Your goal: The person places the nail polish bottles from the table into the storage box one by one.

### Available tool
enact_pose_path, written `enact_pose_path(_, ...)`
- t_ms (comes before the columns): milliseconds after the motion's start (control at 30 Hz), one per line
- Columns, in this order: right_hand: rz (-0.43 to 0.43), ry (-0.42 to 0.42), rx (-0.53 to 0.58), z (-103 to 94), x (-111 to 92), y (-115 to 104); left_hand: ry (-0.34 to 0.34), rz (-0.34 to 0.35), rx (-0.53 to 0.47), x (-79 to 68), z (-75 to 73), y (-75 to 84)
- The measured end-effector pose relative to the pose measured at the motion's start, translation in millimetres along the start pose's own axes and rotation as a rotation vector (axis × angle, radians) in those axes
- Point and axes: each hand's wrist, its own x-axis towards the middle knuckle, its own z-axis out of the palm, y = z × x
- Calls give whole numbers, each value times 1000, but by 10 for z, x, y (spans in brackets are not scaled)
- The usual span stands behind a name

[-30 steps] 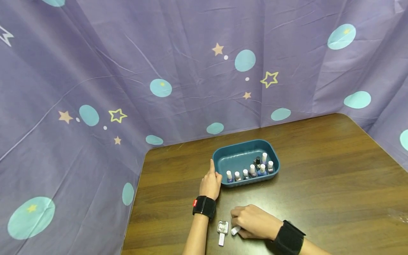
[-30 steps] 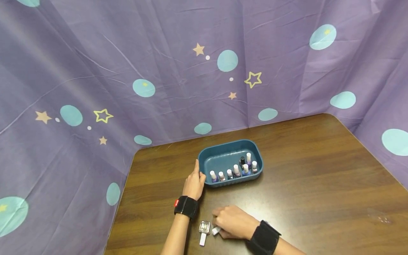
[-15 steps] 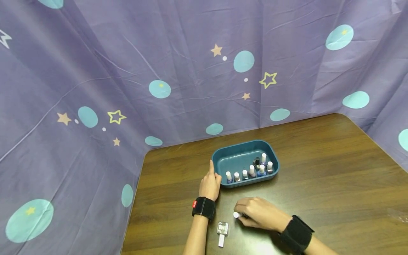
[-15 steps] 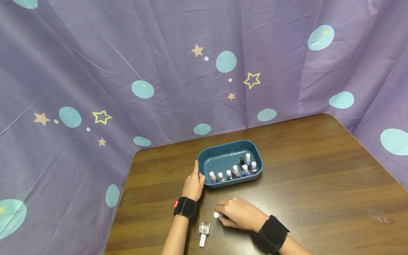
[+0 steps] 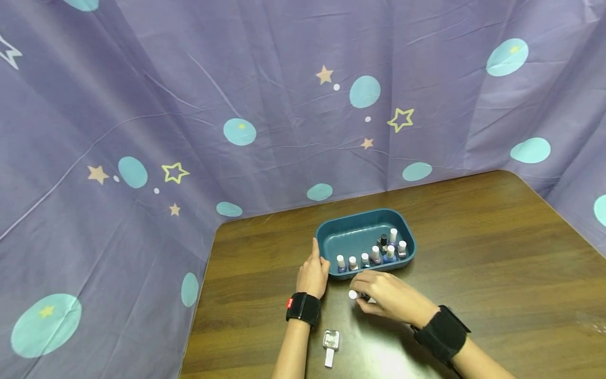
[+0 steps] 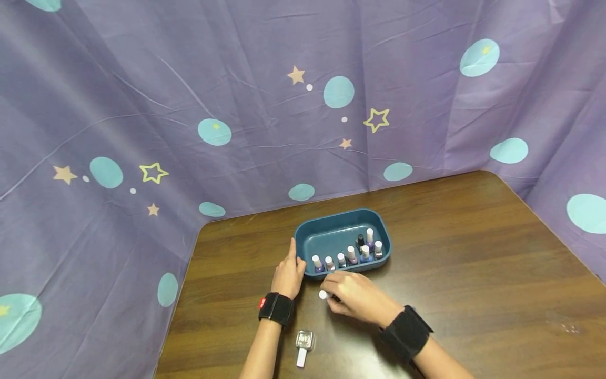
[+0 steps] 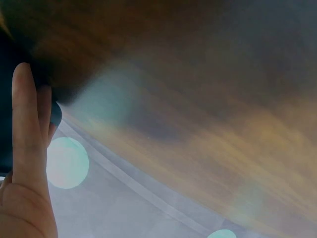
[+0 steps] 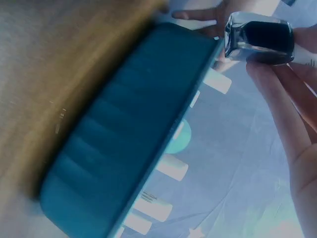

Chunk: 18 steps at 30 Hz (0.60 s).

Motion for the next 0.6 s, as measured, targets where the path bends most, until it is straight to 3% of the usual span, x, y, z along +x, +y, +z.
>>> enact_pose_path(600, 75, 43, -121, -210, 265, 177, -20, -2, -9, -4, -26, 6)
